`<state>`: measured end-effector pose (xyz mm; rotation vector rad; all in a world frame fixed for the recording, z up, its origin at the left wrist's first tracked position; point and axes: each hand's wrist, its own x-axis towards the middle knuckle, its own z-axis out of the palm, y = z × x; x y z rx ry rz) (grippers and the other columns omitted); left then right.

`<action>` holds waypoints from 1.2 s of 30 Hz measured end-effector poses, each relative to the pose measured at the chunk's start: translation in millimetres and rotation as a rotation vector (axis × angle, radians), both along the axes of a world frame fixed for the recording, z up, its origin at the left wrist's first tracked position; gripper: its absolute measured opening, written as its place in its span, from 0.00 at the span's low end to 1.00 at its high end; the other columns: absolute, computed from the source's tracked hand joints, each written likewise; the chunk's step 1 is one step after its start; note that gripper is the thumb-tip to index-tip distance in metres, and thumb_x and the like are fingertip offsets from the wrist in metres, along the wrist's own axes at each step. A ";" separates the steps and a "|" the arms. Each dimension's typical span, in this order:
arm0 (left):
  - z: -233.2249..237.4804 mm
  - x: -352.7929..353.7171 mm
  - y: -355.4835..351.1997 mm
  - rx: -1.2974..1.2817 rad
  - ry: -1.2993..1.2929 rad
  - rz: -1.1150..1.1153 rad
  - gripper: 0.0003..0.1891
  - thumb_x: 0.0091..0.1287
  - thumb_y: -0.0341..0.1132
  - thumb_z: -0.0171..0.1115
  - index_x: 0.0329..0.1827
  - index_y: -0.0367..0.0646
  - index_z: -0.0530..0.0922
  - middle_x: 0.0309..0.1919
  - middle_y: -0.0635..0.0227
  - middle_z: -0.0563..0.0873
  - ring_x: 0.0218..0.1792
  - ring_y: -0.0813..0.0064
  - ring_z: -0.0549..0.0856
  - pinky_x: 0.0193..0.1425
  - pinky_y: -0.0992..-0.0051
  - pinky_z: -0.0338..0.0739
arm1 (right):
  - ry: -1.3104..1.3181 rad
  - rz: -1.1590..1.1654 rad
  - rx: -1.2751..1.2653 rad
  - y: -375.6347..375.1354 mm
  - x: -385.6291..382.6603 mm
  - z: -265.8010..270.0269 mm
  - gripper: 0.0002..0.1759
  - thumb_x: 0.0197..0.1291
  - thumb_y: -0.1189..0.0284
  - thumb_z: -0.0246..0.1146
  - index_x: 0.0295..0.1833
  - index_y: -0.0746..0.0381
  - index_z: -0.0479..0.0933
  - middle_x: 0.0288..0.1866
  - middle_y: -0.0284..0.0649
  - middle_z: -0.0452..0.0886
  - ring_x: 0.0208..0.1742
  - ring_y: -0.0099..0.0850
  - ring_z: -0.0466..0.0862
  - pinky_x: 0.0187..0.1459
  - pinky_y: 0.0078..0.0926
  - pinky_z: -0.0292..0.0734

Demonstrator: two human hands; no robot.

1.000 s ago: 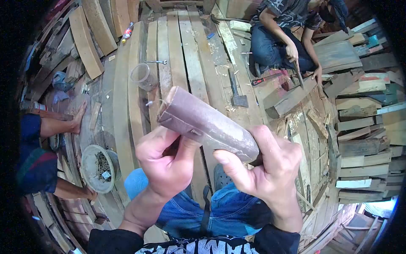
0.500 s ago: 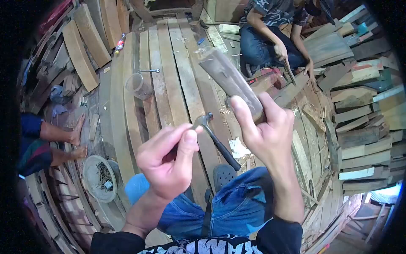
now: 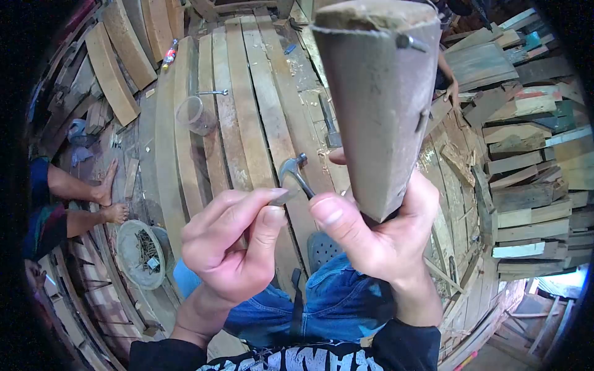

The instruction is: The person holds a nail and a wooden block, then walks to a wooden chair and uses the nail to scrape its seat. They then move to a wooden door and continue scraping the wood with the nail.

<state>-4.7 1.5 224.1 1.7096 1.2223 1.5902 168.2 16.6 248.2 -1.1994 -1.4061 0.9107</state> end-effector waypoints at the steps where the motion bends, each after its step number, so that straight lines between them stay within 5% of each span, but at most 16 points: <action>1: -0.2 -0.2 -0.1 0.023 0.032 0.001 0.10 0.56 0.23 0.74 0.41 0.36 0.87 0.24 0.65 0.83 0.19 0.74 0.79 0.22 0.77 0.71 | -0.051 0.033 0.029 0.1 -1.2 0.3 0.31 0.55 0.57 0.74 0.49 0.75 0.76 0.30 0.37 0.78 0.28 0.21 0.75 0.31 0.19 0.68; 2: -0.5 -0.1 -0.3 0.046 0.063 0.001 0.10 0.55 0.23 0.74 0.41 0.36 0.86 0.24 0.65 0.83 0.19 0.72 0.80 0.22 0.76 0.72 | -0.102 0.066 0.057 0.2 -2.2 0.6 0.34 0.59 0.54 0.70 0.49 0.78 0.73 0.21 0.31 0.72 0.18 0.15 0.69 0.21 0.14 0.60; 3: -0.7 0.4 -0.1 0.044 0.061 0.000 0.10 0.55 0.23 0.74 0.41 0.36 0.86 0.24 0.65 0.83 0.19 0.72 0.80 0.22 0.76 0.72 | -0.104 0.065 0.056 0.8 -3.5 0.5 0.34 0.59 0.54 0.70 0.49 0.78 0.73 0.21 0.31 0.72 0.18 0.15 0.69 0.21 0.14 0.60; 6: -2.7 -0.2 0.5 0.073 0.067 -0.009 0.11 0.55 0.23 0.74 0.41 0.37 0.87 0.26 0.65 0.84 0.21 0.71 0.81 0.23 0.76 0.73 | -0.108 0.038 0.093 1.6 -4.0 1.5 0.27 0.58 0.57 0.70 0.42 0.74 0.76 0.23 0.35 0.76 0.20 0.16 0.70 0.22 0.15 0.61; 8: -6.4 -2.5 2.0 0.137 0.088 -0.076 0.09 0.62 0.21 0.68 0.45 0.33 0.85 0.31 0.61 0.87 0.24 0.79 0.80 0.26 0.81 0.73 | -0.115 0.055 -0.001 1.9 1.2 5.3 0.25 0.49 0.66 0.79 0.47 0.71 0.80 0.35 0.39 0.84 0.32 0.21 0.81 0.35 0.19 0.76; 15: -5.8 -3.4 2.9 0.113 0.111 -0.094 0.10 0.61 0.21 0.68 0.45 0.32 0.84 0.32 0.60 0.87 0.25 0.77 0.82 0.28 0.79 0.75 | -0.148 0.119 0.028 6.2 7.7 -0.1 0.24 0.49 0.66 0.79 0.47 0.71 0.81 0.36 0.39 0.85 0.31 0.21 0.81 0.33 0.18 0.76; 17: -7.7 -1.0 4.3 0.113 0.089 -0.039 0.12 0.54 0.25 0.75 0.42 0.38 0.87 0.28 0.67 0.85 0.22 0.72 0.81 0.24 0.76 0.73 | -0.132 0.118 0.043 7.2 7.8 -1.3 0.25 0.49 0.66 0.79 0.47 0.70 0.81 0.36 0.39 0.85 0.31 0.20 0.80 0.33 0.17 0.75; 31: -20.8 -7.0 22.3 0.033 0.066 0.027 0.07 0.59 0.24 0.71 0.40 0.34 0.87 0.24 0.64 0.84 0.19 0.78 0.77 0.22 0.78 0.69 | -0.157 0.120 -0.073 34.8 -7.8 -12.7 0.22 0.51 0.69 0.79 0.49 0.69 0.82 0.33 0.37 0.87 0.31 0.18 0.81 0.34 0.21 0.78; 36: 1.5 -9.5 35.0 -0.176 0.087 0.185 0.06 0.62 0.25 0.68 0.41 0.33 0.85 0.24 0.59 0.84 0.22 0.66 0.83 0.27 0.72 0.74 | -0.169 0.043 -0.222 58.4 -32.6 -12.2 0.18 0.53 0.65 0.77 0.42 0.66 0.83 0.31 0.40 0.87 0.31 0.24 0.84 0.36 0.27 0.80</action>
